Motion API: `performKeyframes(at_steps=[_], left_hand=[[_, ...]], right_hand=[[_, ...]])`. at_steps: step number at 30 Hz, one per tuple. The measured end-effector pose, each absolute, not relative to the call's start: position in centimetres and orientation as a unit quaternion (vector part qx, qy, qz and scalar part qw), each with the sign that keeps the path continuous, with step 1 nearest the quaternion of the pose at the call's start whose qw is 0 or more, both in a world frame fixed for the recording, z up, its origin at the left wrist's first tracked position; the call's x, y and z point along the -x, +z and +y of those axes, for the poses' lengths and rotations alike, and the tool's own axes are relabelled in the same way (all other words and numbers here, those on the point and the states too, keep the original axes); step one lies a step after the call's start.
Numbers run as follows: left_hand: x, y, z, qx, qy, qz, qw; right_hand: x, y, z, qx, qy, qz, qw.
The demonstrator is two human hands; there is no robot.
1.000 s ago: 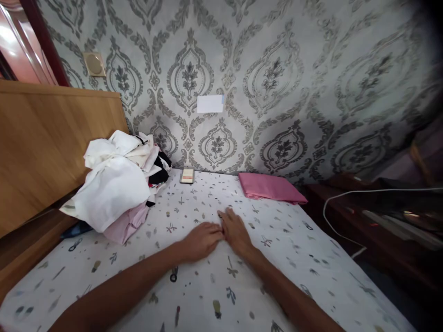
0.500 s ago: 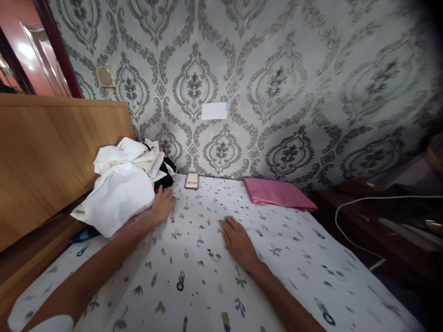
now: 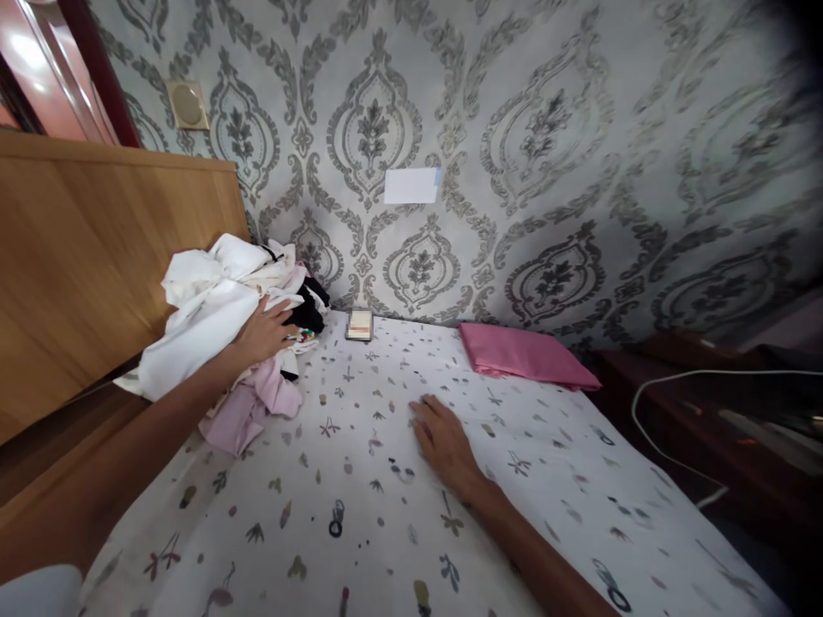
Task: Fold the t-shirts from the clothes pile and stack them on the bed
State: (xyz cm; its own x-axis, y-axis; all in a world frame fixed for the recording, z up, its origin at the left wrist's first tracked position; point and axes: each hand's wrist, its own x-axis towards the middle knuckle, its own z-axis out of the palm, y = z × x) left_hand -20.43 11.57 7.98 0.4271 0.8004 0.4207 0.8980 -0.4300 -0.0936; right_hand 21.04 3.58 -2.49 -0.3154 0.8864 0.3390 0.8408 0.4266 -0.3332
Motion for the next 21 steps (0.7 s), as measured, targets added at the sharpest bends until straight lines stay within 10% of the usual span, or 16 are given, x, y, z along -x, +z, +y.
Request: performKeyframes(at_steps=[7, 21], left_hand=[[20.3, 8.1, 11.6, 0.834, -0.152, -0.504, 0.167], [20.1, 7.8, 11.5, 0.829, -0.181, -0.518, 0.109]], right_hand=[[-5.7, 3.1, 8.8, 0.508, 0.602, -0.512, 0.342], [10.0, 2.5, 17.0, 0.520, 0.719, -0.217, 0.408]])
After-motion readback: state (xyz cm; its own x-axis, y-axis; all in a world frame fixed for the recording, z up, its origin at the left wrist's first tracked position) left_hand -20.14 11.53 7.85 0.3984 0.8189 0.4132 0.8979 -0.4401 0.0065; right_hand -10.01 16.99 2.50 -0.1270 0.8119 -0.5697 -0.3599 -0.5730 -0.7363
